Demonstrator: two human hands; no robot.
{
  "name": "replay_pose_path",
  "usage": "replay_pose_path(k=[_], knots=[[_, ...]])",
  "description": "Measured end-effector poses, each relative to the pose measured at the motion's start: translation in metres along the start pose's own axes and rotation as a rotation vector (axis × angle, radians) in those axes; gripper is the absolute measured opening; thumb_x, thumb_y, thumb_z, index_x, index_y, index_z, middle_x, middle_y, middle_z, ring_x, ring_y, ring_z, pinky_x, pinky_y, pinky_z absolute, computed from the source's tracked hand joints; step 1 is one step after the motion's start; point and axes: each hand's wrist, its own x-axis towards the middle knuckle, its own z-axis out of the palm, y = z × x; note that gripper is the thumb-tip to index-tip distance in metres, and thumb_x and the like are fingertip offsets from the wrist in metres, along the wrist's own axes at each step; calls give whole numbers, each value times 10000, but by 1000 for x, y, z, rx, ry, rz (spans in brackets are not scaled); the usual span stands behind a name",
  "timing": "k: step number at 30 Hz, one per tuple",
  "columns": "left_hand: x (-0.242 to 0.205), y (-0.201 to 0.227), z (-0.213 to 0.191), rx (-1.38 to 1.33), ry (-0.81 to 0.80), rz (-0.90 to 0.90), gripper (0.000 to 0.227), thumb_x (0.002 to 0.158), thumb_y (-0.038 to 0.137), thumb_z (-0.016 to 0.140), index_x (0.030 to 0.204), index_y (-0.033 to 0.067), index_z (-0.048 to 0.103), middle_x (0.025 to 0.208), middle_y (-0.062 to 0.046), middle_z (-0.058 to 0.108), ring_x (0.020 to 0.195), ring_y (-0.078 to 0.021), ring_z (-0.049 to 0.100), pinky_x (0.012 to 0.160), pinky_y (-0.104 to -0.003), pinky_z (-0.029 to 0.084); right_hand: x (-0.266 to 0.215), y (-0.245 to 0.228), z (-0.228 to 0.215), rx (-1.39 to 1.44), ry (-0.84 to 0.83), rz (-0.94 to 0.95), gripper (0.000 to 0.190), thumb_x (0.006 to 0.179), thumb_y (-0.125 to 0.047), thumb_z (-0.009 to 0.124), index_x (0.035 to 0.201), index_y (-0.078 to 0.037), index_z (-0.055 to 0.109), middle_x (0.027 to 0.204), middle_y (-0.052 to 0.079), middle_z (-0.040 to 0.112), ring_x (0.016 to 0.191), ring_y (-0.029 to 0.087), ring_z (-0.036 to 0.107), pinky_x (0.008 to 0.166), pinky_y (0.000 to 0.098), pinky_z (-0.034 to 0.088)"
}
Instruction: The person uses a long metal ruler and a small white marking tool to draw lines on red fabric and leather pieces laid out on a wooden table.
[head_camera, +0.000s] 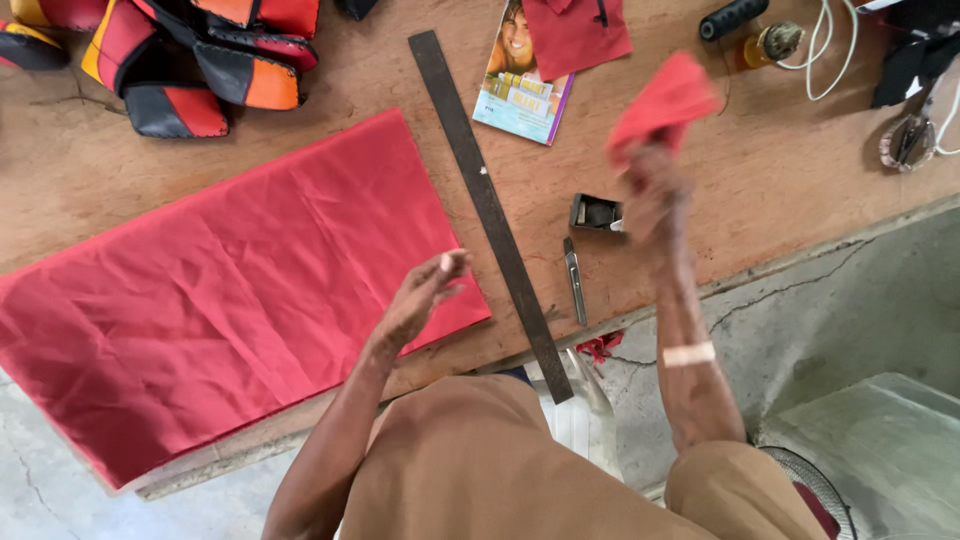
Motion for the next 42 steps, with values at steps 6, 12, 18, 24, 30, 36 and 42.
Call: replay_pose_path(k=[6, 12, 18, 24, 30, 36, 42], knots=[[23, 13, -8, -964, -418, 57, 583, 965, 478, 607, 1297, 0, 632, 1294, -168, 663, 1178, -306, 649, 1030, -479, 516, -78, -132, 31, -182, -608, -531, 364, 787, -55, 698, 1136, -153, 729, 1182, 23, 660, 1170, 259, 560, 1039, 434, 452], [20, -12, -48, -761, 24, 194, 330, 937, -74, 659, 1244, 45, 641, 1177, -78, 724, 1099, -227, 697, 996, -418, 572, -92, -158, 52, -147, -404, -579, 385, 729, -82, 729, 1097, -189, 697, 1308, 30, 641, 1256, 276, 515, 1059, 459, 411], [-9, -13, -80, -833, 83, 214, 391, 931, -102, 629, 1293, 45, 614, 1260, -87, 688, 1183, -243, 669, 1064, -419, 550, -95, -142, 95, 834, -242, 143, 675, 824, -63, 735, 1420, -120, 425, 1516, 123, 454, 1467, 245, 410, 1230, 432, 344], [-54, -16, -82, -861, 75, 263, 438, 913, -90, 651, 1329, 37, 596, 1293, -87, 688, 1221, -242, 666, 1082, -417, 537, -79, -136, 131, 1258, -508, 555, 638, 879, -169, 830, 1426, -59, 521, 1301, 95, 678, 1202, 199, 623, 1049, 358, 515], [-82, 1, -136, -718, 276, 344, 315, 942, 27, 710, 1254, 13, 672, 1184, -85, 728, 1098, -223, 694, 960, -380, 576, -29, -142, 156, 887, -557, 437, 364, 882, -107, 806, 1203, -8, 666, 1097, 68, 745, 983, 143, 721, 889, 301, 633], [-14, 10, -195, -283, 620, 395, 277, 881, 7, 748, 1156, 13, 714, 1081, -31, 758, 947, -126, 704, 881, -292, 590, 31, -136, 252, 613, -433, 364, 295, 846, -13, 821, 1121, 8, 717, 947, 65, 730, 839, 89, 671, 747, 242, 581], [5, -20, -211, -121, 646, 477, 285, 890, -73, 726, 1168, -10, 717, 1088, -30, 739, 940, -99, 659, 897, -270, 545, 16, -125, 265, 490, -391, 424, 244, 845, -8, 797, 1075, -8, 712, 901, 26, 760, 820, 71, 710, 731, 228, 591]])
